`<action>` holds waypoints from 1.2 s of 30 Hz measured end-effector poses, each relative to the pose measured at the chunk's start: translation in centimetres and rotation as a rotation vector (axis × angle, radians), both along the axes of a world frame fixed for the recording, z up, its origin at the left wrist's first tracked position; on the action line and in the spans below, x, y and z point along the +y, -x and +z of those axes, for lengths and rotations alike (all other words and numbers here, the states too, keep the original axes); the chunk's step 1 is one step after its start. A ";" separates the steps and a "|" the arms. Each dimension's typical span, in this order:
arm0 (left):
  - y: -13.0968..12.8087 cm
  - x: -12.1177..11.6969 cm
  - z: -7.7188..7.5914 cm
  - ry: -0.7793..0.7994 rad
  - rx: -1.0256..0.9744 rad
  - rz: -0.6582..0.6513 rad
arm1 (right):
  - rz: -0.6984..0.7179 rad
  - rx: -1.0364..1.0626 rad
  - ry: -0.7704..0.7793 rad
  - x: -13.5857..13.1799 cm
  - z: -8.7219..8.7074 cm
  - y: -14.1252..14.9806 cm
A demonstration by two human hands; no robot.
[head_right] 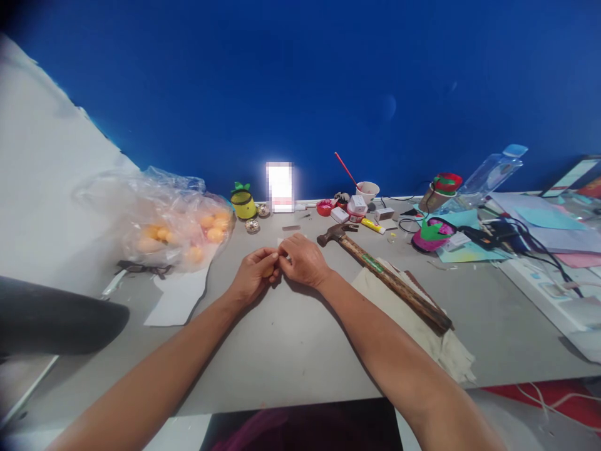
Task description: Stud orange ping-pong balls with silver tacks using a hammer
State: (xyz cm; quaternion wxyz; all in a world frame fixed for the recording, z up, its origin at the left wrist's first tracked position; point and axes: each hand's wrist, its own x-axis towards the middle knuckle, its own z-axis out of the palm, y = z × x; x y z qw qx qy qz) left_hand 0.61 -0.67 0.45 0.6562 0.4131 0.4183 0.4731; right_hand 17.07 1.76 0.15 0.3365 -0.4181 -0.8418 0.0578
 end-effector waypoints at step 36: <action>0.3 0.4 -0.4 0.023 -0.001 -0.034 | 0.012 -0.077 0.093 -1.1 0.9 0.6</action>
